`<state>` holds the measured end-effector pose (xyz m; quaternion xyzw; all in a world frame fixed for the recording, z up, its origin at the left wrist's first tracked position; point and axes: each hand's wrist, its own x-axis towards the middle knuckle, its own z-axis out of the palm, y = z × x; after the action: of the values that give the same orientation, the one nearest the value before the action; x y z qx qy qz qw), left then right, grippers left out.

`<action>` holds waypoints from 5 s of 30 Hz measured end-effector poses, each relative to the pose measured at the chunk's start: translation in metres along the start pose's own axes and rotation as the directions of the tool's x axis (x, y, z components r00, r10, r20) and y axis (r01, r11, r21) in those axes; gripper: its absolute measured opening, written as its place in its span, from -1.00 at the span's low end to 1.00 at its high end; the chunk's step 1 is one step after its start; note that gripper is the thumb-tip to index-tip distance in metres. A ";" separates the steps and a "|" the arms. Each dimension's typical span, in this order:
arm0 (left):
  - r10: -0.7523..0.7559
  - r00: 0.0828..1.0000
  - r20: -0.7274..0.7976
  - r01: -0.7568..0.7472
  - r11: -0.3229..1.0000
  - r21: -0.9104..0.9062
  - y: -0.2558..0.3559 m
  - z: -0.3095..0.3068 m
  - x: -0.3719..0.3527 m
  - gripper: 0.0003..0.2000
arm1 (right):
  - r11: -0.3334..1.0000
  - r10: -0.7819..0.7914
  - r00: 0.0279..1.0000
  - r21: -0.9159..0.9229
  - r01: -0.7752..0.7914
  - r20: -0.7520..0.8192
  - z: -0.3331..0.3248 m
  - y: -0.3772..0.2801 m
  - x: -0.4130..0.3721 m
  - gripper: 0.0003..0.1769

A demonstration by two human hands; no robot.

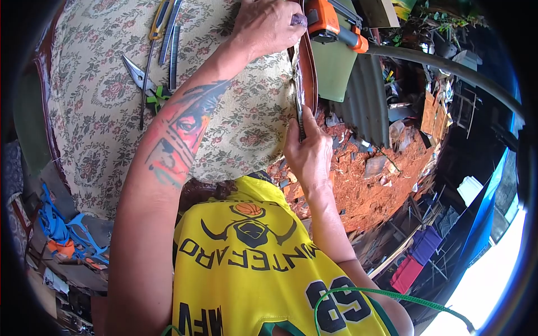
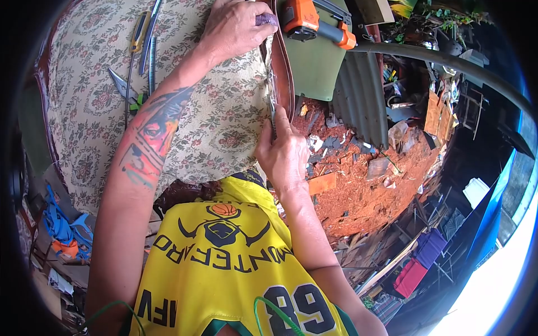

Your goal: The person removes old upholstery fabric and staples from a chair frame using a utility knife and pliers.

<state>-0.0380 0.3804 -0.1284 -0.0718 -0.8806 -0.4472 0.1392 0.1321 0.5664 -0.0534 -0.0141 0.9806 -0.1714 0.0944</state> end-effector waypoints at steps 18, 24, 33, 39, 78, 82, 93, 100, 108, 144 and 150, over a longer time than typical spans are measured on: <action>0.639 0.769 0.029 -0.640 0.767 0.054 -0.006 -0.011 -0.039 -0.70 | 0.999 0.028 0.999 0.022 -0.029 0.031 -0.004 0.008 -0.008 -0.55; 0.498 0.844 0.200 -0.537 0.793 0.288 -0.016 -0.001 -0.051 -0.80 | 1.000 0.003 1.000 0.010 -0.003 -0.006 0.002 0.012 -0.011 -0.56; 0.515 0.854 0.074 -0.512 0.804 0.302 -0.017 0.007 -0.053 -0.77 | 1.000 0.016 0.999 -0.006 -0.017 -0.044 0.005 0.014 -0.023 -0.56; 0.510 0.838 0.195 -0.546 0.798 0.257 -0.012 -0.004 -0.052 -0.63 | 0.998 0.032 0.999 0.047 -0.030 -0.039 0.010 0.011 -0.030 -0.54; 0.541 0.823 0.171 -0.567 0.802 0.187 -0.020 -0.016 -0.081 -0.80 | 0.940 0.156 0.988 0.306 -0.155 0.018 0.010 0.022 -0.105 -0.48; 0.536 0.758 0.373 -0.617 0.774 0.141 -0.002 -0.047 -0.134 -0.75 | 0.924 0.096 0.995 0.373 -0.081 -0.020 0.007 0.040 -0.152 -0.45; 0.172 0.882 0.438 -0.292 0.930 0.223 0.072 -0.044 -0.086 -0.74 | 0.917 -0.035 0.990 0.389 0.086 -0.136 -0.001 0.044 -0.112 -0.45; 0.419 0.709 0.567 -0.563 0.821 0.097 0.064 -0.009 0.021 -0.74 | 0.924 -0.009 0.990 0.377 0.061 -0.139 0.015 0.011 -0.037 -0.52; 0.195 0.704 0.683 -0.348 0.933 0.092 0.071 0.002 0.025 -0.72 | 0.952 0.045 0.997 0.305 -0.025 -0.059 0.015 0.018 -0.015 -0.52; -0.044 0.988 0.147 0.023 0.990 0.141 0.113 -0.013 -0.125 -0.54 | 0.431 0.472 0.874 0.834 -0.343 0.115 -0.037 0.117 -0.150 -0.62; 0.071 0.988 0.139 -0.107 0.955 0.277 0.098 0.014 -0.216 -0.38 | 0.372 0.380 0.917 0.888 -0.269 0.118 -0.050 0.081 -0.087 -0.64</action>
<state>0.1893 0.4490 -0.1272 -0.1190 -0.9386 -0.3040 0.1117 0.2082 0.6648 -0.0188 0.2396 0.7284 -0.6384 0.0670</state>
